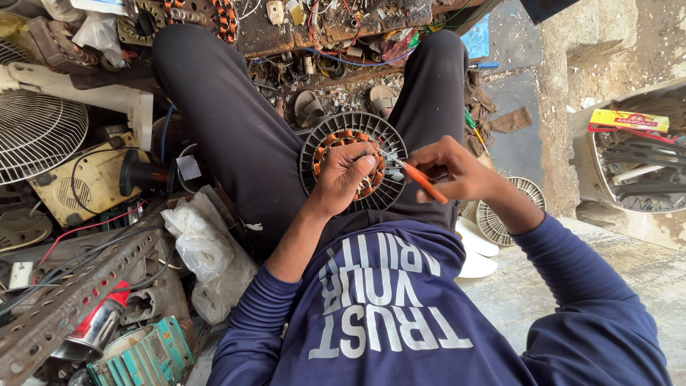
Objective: The person sits on the floor and works on a motor stator, stripping wire insulation with pliers and twisting wires together. They repeatedly cut and strip small sections of wire and adjust the connections on the stator.
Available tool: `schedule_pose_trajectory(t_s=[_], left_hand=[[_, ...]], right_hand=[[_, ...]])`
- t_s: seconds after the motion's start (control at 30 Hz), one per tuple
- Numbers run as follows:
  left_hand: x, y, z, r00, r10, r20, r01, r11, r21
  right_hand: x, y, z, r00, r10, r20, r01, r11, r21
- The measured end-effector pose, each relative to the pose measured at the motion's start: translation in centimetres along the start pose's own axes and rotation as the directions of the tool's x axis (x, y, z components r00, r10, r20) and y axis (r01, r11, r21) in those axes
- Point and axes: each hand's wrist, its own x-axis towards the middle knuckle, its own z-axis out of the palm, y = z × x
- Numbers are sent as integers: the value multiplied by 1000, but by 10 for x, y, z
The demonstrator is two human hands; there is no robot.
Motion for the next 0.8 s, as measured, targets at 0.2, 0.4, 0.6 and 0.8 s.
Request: schedule_pose_trajectory(t_s=[0.2,0.4,0.6,0.8], left_hand=[[-1,5,3,998,-68,-4,68,998,5],[-3,-9,-4,1000,-4,-2,4,1000,21],[-3,-7,-15,984,-10,-179,-37,965,-258],[-5,22,-60,823,80,-563,-366,831,-418]], right_hand=[[-4,-4,3,998,37,-46,-41,995,-91],[-6,32,-20,968,-102,-230,103,995,-8],[10,44,-61,795,-46,-605,-72,983,-169],[50,40,-86,803,-241,-545,-284,649,-706]])
